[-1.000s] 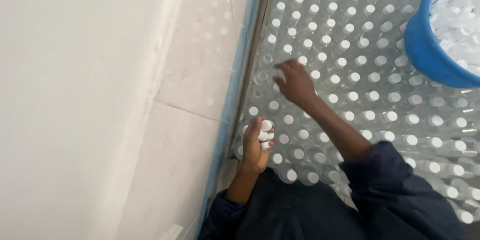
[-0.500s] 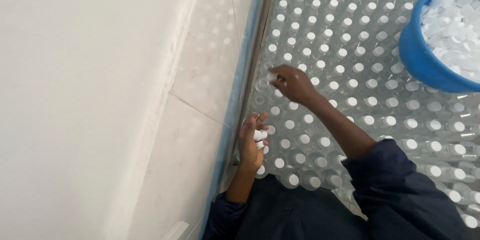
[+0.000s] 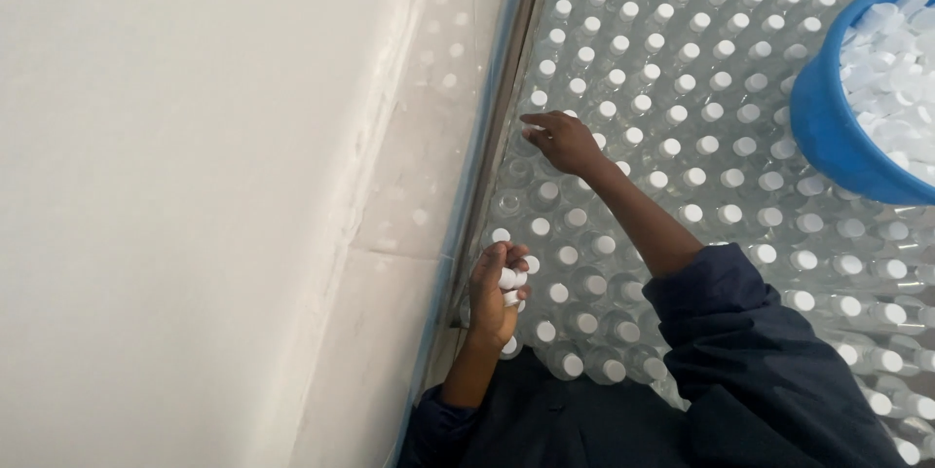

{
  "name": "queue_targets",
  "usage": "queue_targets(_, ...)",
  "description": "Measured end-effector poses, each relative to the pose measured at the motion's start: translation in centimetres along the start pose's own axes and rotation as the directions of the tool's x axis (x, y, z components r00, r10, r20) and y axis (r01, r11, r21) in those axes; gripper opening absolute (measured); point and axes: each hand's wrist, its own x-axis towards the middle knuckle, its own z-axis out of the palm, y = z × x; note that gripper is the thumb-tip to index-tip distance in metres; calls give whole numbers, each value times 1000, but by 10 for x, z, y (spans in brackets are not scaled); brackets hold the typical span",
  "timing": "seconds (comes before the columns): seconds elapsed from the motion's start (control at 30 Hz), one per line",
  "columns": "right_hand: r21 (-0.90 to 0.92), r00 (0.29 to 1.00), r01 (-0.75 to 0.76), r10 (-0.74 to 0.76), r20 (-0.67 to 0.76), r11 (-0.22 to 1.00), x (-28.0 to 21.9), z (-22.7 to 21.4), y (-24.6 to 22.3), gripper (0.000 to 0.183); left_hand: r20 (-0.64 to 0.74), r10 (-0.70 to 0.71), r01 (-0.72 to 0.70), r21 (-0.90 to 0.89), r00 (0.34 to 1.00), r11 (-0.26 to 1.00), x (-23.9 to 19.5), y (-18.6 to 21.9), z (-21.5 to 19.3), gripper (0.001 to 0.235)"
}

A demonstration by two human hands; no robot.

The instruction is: The person repeatedly picks up white bottle caps from a blue basin and screws them onto the tops of clear plastic bottles arranged in rows on a table. The person works methodically across the rows, securing each cap by hand.

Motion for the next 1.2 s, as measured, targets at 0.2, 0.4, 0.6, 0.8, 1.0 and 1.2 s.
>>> queue_targets(0.2, 111, 993, -67, 76, -86, 992, 20, 11, 12, 29, -22, -51, 51, -15, 998, 999, 3, 0, -2, 22)
queue_targets(0.4, 168, 992, -93, 106, -68, 981, 9, 0, -2, 24, -32, -76, 74, -55, 997, 996, 9, 0, -9, 23)
queue_targets(0.6, 223, 994, -106, 111, -11, 969, 4, -2, 3, 28, -24, -97, 95, -57, 995, 994, -1, 6, 0, 21)
queue_targets(0.8, 241, 992, -69, 91, -84, 968, 12, 5, 4, 29, -28, -101, 99, -52, 995, 994, -3, 4, 5, 18)
queue_targets(1.0, 142, 984, -110, 128, -125, 984, 15, 14, 4, 26, -27, -100, 98, -65, 995, 993, -1, 2, 2, 17)
queue_targets(1.2, 7, 980, -200, 200, -4, 980, 27, 20, 10, 42, -25, -87, 86, -42, 996, 995, -1, 3, 2, 18)
